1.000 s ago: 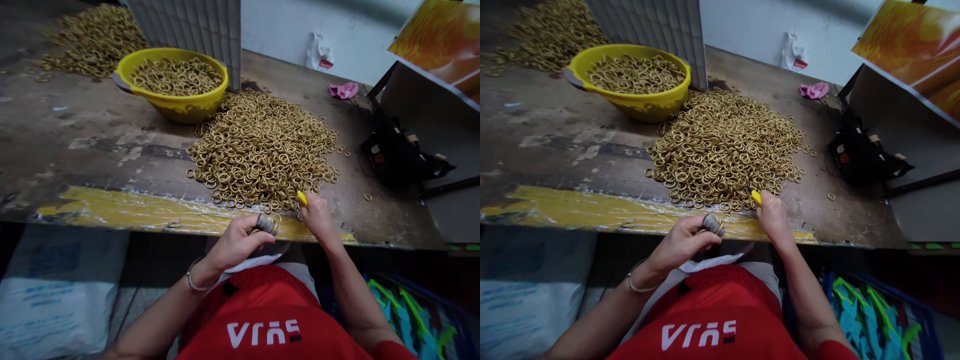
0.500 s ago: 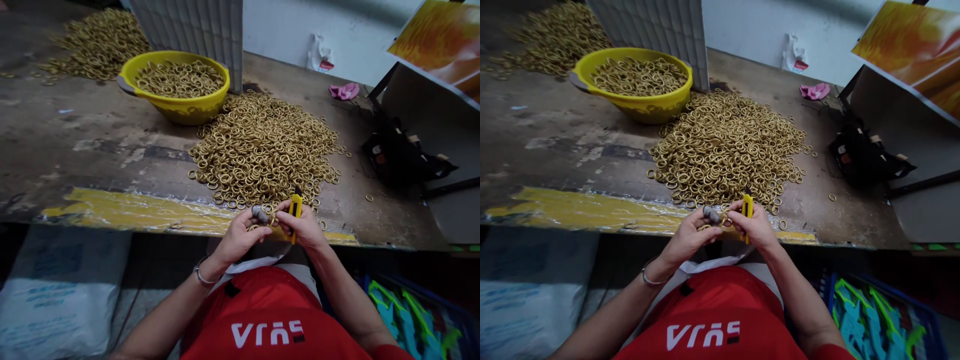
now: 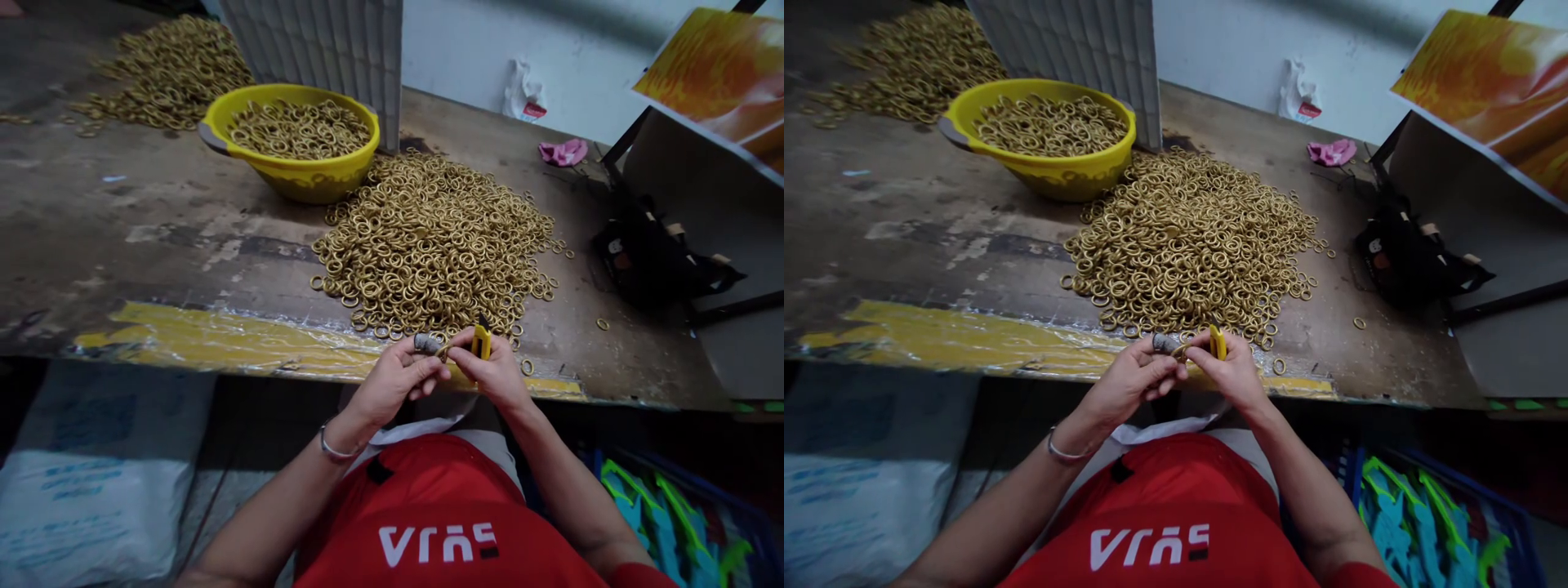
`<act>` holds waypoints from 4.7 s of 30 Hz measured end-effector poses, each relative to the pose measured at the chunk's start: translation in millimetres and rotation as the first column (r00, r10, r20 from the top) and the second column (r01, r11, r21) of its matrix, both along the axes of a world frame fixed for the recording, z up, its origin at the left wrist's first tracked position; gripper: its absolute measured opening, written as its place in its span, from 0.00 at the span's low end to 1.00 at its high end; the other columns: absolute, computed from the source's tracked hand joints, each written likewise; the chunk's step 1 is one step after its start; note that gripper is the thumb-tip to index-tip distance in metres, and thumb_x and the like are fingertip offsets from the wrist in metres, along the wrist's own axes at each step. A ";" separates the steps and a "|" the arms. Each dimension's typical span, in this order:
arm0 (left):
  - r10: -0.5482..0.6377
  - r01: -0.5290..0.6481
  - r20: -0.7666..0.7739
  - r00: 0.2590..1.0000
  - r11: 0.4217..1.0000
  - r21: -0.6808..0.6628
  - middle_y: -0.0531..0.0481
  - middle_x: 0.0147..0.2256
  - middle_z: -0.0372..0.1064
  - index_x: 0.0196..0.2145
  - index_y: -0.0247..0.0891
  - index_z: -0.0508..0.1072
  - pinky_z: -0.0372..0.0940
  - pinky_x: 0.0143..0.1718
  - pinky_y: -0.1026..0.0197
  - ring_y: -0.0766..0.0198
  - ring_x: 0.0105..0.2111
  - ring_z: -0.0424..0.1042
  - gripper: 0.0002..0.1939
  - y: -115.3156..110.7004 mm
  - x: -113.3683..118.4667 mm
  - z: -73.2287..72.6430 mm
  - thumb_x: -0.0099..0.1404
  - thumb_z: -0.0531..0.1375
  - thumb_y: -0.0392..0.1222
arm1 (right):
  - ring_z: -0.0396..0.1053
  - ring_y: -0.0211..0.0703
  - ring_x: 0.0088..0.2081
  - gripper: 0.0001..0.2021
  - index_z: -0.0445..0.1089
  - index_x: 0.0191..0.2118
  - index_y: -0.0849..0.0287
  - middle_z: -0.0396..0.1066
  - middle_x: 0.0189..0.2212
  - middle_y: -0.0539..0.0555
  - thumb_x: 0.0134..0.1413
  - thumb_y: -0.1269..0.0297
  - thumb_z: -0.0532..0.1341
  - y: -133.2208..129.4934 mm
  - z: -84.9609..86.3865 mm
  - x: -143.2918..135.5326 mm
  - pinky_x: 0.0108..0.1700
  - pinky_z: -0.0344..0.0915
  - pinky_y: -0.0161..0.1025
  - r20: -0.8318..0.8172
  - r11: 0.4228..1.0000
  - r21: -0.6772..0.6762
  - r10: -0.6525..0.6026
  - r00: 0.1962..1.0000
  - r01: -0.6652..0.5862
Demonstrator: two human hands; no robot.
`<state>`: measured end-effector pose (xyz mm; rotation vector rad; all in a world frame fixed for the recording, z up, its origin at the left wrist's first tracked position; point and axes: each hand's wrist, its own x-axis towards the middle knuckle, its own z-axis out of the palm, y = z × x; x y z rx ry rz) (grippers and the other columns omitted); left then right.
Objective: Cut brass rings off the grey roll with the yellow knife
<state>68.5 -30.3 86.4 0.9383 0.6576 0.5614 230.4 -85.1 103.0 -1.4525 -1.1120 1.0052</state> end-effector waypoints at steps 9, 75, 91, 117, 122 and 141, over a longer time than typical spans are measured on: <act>-0.011 0.013 0.054 0.999 0.999 -0.047 0.56 0.20 0.63 0.31 0.32 0.71 0.50 0.16 0.72 0.74 0.17 0.58 0.17 -4.0 -2.2 3.3 0.54 0.68 0.49 | 0.67 0.39 0.33 0.09 0.72 0.32 0.59 0.70 0.29 0.52 0.59 0.63 0.58 -8.1 3.3 -2.3 0.38 0.63 0.36 0.275 0.988 0.123 0.054 0.960 -0.091; 0.045 -0.028 -0.147 0.988 0.993 0.116 0.52 0.26 0.69 0.29 0.34 0.73 0.66 0.30 0.64 0.66 0.26 0.67 0.09 -15.7 30.2 -11.5 0.57 0.63 0.44 | 0.70 0.45 0.38 0.14 0.70 0.42 0.58 0.73 0.35 0.56 0.52 0.78 0.54 -49.2 -12.1 15.8 0.41 0.64 0.38 0.668 0.999 -0.013 0.037 0.743 -0.038; -0.022 0.156 -0.220 0.975 0.775 0.613 0.48 0.34 0.67 0.30 0.37 0.71 0.60 0.39 0.61 0.60 0.37 0.65 0.08 -10.8 26.0 -1.9 0.65 0.55 0.39 | 0.70 0.44 0.36 0.17 0.68 0.40 0.58 0.74 0.36 0.55 0.48 0.83 0.53 -47.7 -14.8 18.1 0.37 0.61 0.36 0.875 0.986 -0.168 0.141 0.463 0.018; -0.165 0.163 -0.102 0.981 0.986 -0.026 0.52 0.23 0.68 0.27 0.34 0.69 0.53 0.13 0.72 0.73 0.17 0.62 0.15 -6.4 52.4 -24.5 0.58 0.64 0.50 | 0.64 0.42 0.32 0.04 0.68 0.33 0.59 0.68 0.30 0.54 0.57 0.67 0.57 -15.8 -42.8 102.1 0.35 0.56 0.36 0.862 0.973 -0.036 -0.085 0.500 0.228; -0.171 0.221 -0.246 0.954 0.956 0.191 0.51 0.24 0.71 0.30 0.34 0.71 0.56 0.16 0.70 0.70 0.19 0.64 0.10 -10.6 54.9 -29.5 0.61 0.60 0.46 | 0.65 0.42 0.33 0.05 0.68 0.34 0.59 0.69 0.31 0.54 0.55 0.70 0.55 -11.5 -42.9 95.3 0.37 0.57 0.36 0.834 0.978 -0.050 -0.071 0.547 0.203; -0.056 0.181 -0.213 0.976 0.756 0.630 0.50 0.32 0.75 0.36 0.36 0.77 0.64 0.36 0.62 0.64 0.32 0.71 0.08 -4.0 44.9 -14.7 0.64 0.59 0.40 | 0.50 0.24 0.12 0.19 0.63 0.34 0.58 0.64 0.16 0.42 0.40 0.60 0.71 -17.7 -19.2 65.0 0.13 0.47 0.23 -0.663 0.867 -0.356 0.029 0.748 -0.350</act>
